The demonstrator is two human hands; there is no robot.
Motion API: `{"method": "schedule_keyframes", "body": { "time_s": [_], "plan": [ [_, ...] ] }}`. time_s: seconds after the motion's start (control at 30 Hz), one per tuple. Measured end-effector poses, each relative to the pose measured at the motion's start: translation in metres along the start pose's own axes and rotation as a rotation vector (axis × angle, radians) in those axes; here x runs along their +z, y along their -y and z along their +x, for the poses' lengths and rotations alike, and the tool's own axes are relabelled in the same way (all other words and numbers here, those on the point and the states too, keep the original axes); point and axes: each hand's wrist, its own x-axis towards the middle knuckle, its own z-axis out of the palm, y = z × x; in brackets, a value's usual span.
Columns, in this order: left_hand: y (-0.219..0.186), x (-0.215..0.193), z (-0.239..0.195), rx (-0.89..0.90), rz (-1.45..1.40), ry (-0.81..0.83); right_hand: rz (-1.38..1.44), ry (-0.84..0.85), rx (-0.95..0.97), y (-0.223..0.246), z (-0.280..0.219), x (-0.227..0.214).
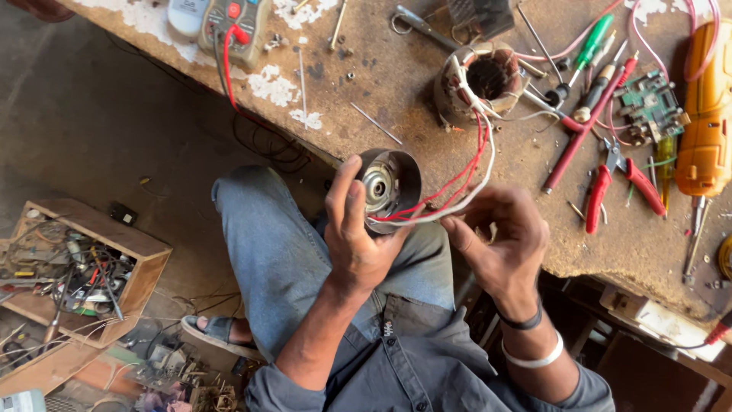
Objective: The person disassembles a small electric motor, applies lubricant from a Deenol Bajaj tube to the rotor shaft, and reassembles the motor components. They handle the rotor, stator, and wires, and use a multimeter and pliers on the workbench.
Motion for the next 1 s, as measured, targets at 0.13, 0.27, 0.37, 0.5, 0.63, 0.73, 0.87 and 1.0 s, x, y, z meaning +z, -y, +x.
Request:
{"method": "schedule_keyframes", "body": {
  "time_s": [0.13,0.27,0.37,0.5,0.63,0.73,0.87,1.0],
  "plan": [
    [0.0,0.002,0.002,0.012,-0.041,0.05,-0.191,0.095,-0.332,0.003,0.002,-0.004],
    [-0.002,0.006,-0.001,0.034,-0.032,0.038,-0.407,0.102,-0.432,0.011,0.006,0.003],
    [-0.002,0.006,0.0,0.053,-0.021,0.067,-0.369,0.193,-0.482,0.011,0.013,0.007],
    [-0.003,0.003,0.005,0.051,-0.061,0.07,-0.08,0.247,-0.488,0.013,0.035,-0.013],
    [-0.005,0.003,0.011,0.062,-0.021,-0.004,-0.667,0.084,-0.489,0.024,0.083,-0.059],
    [-0.007,0.003,0.014,0.05,-0.019,-0.011,-0.744,0.373,-0.427,0.025,0.133,-0.065],
    [-0.009,0.0,0.016,0.056,0.004,-0.035,-0.744,0.647,-0.47,0.034,0.161,-0.067],
    [-0.006,-0.005,0.014,0.035,0.013,-0.04,-0.807,0.59,-0.451,0.035,0.163,-0.052]
  ]
}}
